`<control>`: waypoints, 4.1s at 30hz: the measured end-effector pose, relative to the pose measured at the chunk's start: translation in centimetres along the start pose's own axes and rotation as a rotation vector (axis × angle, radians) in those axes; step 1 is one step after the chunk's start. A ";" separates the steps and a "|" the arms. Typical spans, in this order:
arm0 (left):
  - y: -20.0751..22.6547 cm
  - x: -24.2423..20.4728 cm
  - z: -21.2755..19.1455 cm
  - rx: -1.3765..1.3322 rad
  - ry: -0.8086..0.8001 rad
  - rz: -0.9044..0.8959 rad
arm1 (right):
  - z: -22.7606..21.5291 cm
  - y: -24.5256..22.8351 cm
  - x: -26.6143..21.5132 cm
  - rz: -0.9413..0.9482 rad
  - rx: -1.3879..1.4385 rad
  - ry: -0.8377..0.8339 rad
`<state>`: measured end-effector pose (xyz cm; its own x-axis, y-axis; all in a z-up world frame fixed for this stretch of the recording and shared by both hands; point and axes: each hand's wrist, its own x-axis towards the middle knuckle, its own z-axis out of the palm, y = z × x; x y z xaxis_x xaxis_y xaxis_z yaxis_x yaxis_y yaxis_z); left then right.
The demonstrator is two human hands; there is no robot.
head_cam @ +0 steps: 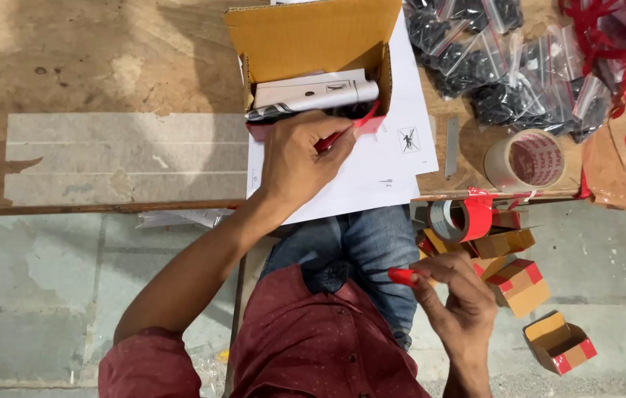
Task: Seal a small cardboard box using red adhesive tape at a workstation.
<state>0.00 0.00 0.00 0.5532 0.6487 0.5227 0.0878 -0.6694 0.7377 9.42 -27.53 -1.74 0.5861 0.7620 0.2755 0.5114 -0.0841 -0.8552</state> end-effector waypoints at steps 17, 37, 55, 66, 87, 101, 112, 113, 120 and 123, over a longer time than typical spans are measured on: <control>-1.3 -0.5 -0.1 0.062 -0.046 -0.019 | 4.7 -0.7 13.9 -0.339 -0.259 0.015; -1.1 0.1 -0.2 0.291 -0.111 0.099 | 3.8 -3.6 17.4 -0.901 -1.038 -0.253; -1.2 0.1 0.2 0.312 -0.085 0.181 | 4.2 -3.3 17.9 -0.889 -1.015 -0.269; -0.8 0.2 0.0 0.395 -0.153 0.179 | 4.4 -3.1 18.0 -0.924 -1.078 -0.261; -0.7 -0.8 0.0 0.666 0.001 0.400 | 4.7 -1.2 18.3 -0.935 -1.085 -0.202; -3.1 -0.5 2.4 0.523 -0.051 0.299 | 4.6 -1.3 18.7 -0.943 -1.095 -0.224; -3.0 0.2 2.1 0.378 0.037 0.242 | 4.0 -1.3 19.1 -0.906 -1.132 -0.261; -3.0 0.3 2.1 0.374 0.005 0.216 | 4.0 -1.6 19.2 -0.870 -1.062 -0.276; -3.1 0.6 1.9 0.343 -0.107 0.118 | 2.6 -2.2 20.3 -0.732 -0.687 -0.349; -1.9 0.8 1.0 0.278 -0.085 0.130 | 2.5 -1.6 20.3 -0.698 -0.603 -0.333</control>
<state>1.16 1.43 -1.38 0.6406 0.5268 0.5587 0.2290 -0.8255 0.5158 18.88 -10.35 4.14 -0.1301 0.8997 0.4167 0.9652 0.2111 -0.1543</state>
